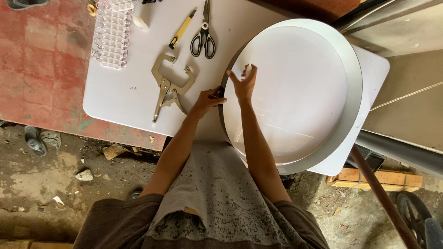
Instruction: The person applies a white adhesive from a small tube along the inner edge of a circular white object clamped to a table. They move steadily around the perimeter, pressing the adhesive into place with their fingers.
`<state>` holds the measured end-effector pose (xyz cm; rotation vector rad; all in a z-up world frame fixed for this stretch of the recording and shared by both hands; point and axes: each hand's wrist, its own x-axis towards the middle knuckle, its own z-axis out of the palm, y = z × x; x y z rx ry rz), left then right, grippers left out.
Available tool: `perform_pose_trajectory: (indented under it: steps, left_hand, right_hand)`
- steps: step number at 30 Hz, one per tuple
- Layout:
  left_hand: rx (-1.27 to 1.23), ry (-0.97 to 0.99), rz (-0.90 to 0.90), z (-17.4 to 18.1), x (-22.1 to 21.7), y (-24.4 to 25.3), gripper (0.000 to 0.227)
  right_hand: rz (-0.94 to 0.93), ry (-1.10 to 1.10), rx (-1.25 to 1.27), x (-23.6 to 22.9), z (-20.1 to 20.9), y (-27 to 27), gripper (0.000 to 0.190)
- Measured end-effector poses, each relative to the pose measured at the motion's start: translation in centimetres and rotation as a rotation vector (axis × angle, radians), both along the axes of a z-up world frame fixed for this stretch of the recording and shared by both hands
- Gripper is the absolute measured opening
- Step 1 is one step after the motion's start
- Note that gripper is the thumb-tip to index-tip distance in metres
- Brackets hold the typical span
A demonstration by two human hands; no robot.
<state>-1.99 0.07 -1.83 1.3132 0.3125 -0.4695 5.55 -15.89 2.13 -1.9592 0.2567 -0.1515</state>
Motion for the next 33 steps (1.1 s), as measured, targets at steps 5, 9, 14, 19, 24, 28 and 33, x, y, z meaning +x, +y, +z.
perform_pose_trajectory:
  steps: [5, 9, 14, 19, 24, 28, 33]
  left_hand:
    - [0.001, 0.006, -0.016, -0.7, 0.7, -0.1, 0.09]
    - [0.005, -0.011, -0.024, -1.5, 3.3, -0.1, 0.089]
    - [0.04, -0.042, 0.021, 0.6, 7.6, -0.7, 0.094]
    - [0.051, 0.004, 0.115, 2.0, 8.0, -2.3, 0.098]
    - [-0.154, 0.226, 0.148, 3.3, 1.8, -3.7, 0.097]
    - [-0.209, 0.201, 0.133, 5.5, 0.0, -2.9, 0.096]
    - [-0.254, 0.371, 0.116, 11.3, 0.6, -1.2, 0.105]
  right_hand:
    - [-0.068, -0.023, 0.075, 2.1, 1.6, -1.9, 0.04]
    - [0.248, -0.028, -0.001, -3.1, 7.0, -2.6, 0.03]
    - [0.463, 0.045, 0.004, -10.9, 5.6, -1.8, 0.049]
    - [0.294, 0.012, -0.033, -11.4, 1.4, -0.8, 0.027]
    - [0.237, -0.098, -0.029, -10.2, 2.1, 0.2, 0.025]
    - [0.293, -0.083, -0.083, -9.2, 1.6, 0.3, 0.024]
    - [0.31, 0.043, -0.076, -4.9, 0.6, -0.5, 0.034]
